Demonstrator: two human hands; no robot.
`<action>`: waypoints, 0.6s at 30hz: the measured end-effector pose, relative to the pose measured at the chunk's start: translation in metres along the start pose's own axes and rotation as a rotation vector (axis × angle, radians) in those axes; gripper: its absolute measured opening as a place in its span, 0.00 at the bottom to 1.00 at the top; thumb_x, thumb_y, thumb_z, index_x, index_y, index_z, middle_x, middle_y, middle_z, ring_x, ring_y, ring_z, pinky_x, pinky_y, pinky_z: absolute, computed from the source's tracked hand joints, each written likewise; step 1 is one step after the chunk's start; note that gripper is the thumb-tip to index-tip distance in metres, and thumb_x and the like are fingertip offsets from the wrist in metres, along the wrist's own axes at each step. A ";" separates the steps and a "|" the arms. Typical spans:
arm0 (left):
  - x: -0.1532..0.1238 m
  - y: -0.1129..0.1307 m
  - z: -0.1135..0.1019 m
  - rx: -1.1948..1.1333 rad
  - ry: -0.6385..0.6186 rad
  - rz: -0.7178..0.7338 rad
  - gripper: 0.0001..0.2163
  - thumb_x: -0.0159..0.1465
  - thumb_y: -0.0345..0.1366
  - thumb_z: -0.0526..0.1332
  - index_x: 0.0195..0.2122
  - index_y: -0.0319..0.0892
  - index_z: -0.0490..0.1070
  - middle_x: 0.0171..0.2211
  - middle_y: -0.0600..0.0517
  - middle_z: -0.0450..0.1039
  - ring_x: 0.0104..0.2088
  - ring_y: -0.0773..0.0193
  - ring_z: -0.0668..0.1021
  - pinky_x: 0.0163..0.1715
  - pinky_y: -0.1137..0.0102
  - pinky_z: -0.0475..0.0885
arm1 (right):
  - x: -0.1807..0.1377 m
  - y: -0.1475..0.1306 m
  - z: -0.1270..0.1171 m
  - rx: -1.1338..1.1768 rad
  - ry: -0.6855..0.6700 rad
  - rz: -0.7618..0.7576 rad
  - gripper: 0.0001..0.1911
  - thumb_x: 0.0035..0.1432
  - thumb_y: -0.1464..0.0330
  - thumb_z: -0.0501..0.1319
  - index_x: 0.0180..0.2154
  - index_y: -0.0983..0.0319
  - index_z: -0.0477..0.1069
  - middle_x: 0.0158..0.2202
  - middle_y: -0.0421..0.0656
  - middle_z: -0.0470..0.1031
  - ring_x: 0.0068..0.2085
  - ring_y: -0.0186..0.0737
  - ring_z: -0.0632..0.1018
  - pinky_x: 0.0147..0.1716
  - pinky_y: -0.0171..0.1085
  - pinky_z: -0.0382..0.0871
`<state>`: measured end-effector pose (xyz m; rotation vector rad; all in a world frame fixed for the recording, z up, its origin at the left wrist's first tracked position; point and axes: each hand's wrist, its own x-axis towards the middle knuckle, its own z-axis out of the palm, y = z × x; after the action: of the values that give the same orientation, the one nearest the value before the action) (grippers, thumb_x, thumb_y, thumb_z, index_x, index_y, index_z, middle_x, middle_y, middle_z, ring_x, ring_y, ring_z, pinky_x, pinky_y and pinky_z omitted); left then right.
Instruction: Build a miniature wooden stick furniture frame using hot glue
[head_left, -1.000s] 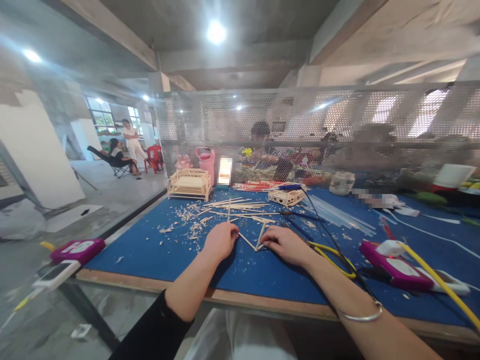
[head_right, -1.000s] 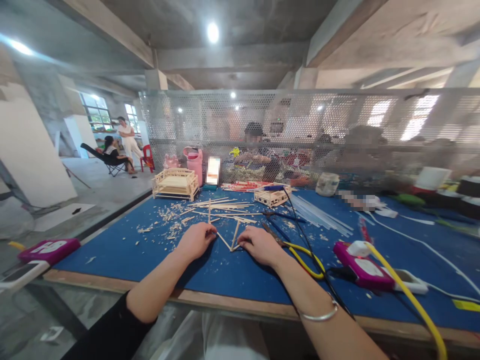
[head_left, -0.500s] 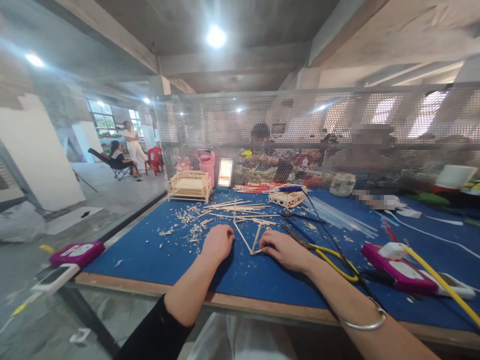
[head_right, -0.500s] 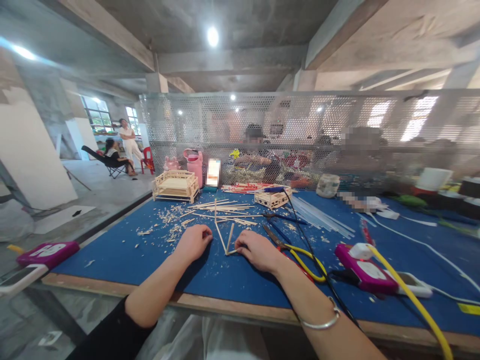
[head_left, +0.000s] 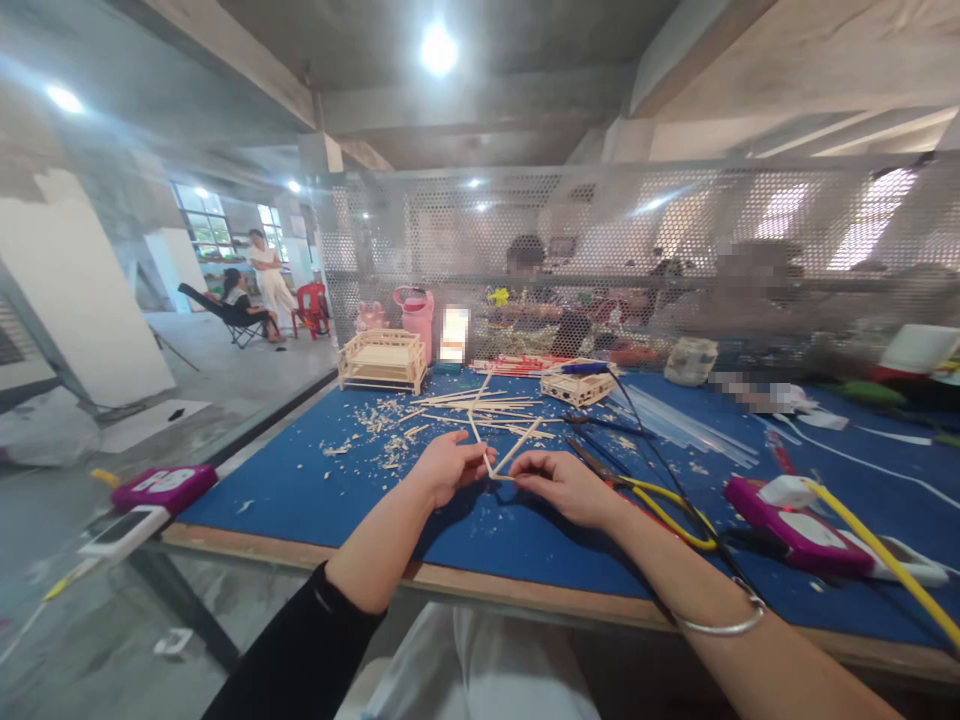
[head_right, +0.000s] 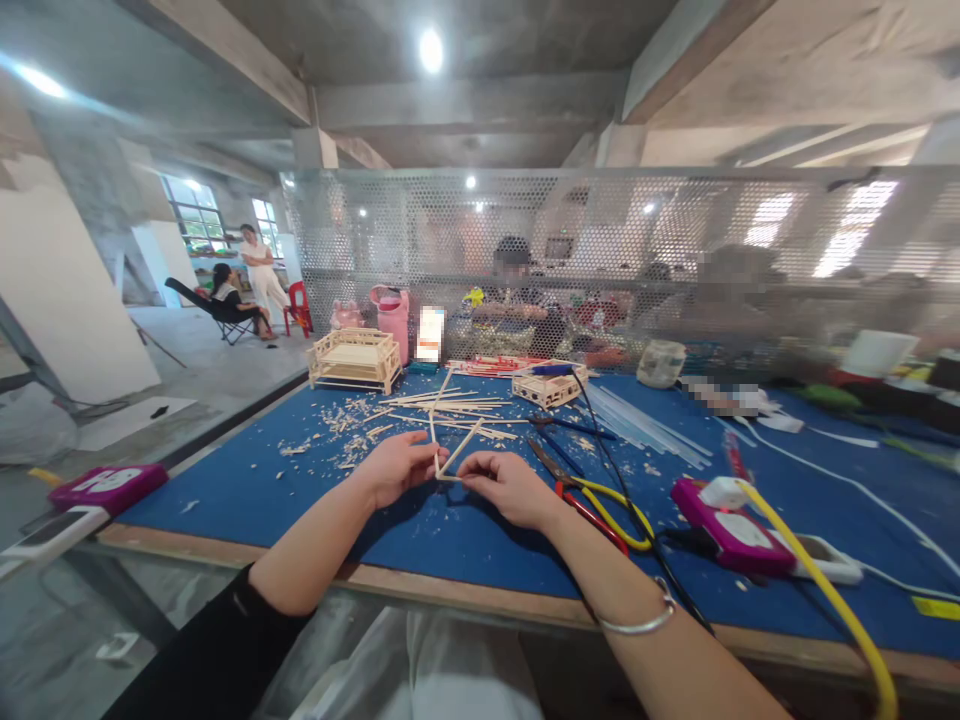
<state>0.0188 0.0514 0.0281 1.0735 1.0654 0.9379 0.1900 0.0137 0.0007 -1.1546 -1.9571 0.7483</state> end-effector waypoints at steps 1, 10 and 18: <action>0.000 0.001 0.000 -0.041 0.000 0.011 0.14 0.59 0.22 0.59 0.46 0.37 0.62 0.24 0.54 0.73 0.19 0.73 0.74 0.21 0.81 0.70 | 0.000 0.001 0.000 0.026 0.004 0.008 0.10 0.50 0.66 0.56 0.34 0.63 0.71 0.32 0.42 0.75 0.34 0.38 0.74 0.37 0.37 0.67; -0.001 0.010 -0.004 -0.184 -0.029 0.094 0.05 0.59 0.21 0.59 0.33 0.36 0.67 0.22 0.53 0.73 0.19 0.75 0.73 0.19 0.82 0.69 | 0.001 0.014 -0.014 0.157 0.139 0.066 0.33 0.36 0.75 0.53 0.50 0.61 0.59 0.41 0.45 0.73 0.40 0.39 0.75 0.38 0.38 0.69; 0.007 0.007 -0.010 -0.137 0.006 0.056 0.06 0.57 0.21 0.62 0.34 0.35 0.68 0.22 0.53 0.73 0.17 0.75 0.72 0.18 0.81 0.69 | 0.001 0.017 -0.016 0.109 0.203 0.077 0.27 0.35 0.75 0.53 0.42 0.61 0.68 0.39 0.44 0.74 0.42 0.41 0.74 0.38 0.37 0.67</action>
<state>0.0098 0.0617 0.0322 0.9916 0.9656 1.0445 0.2110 0.0233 -0.0032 -1.1969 -1.6925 0.7380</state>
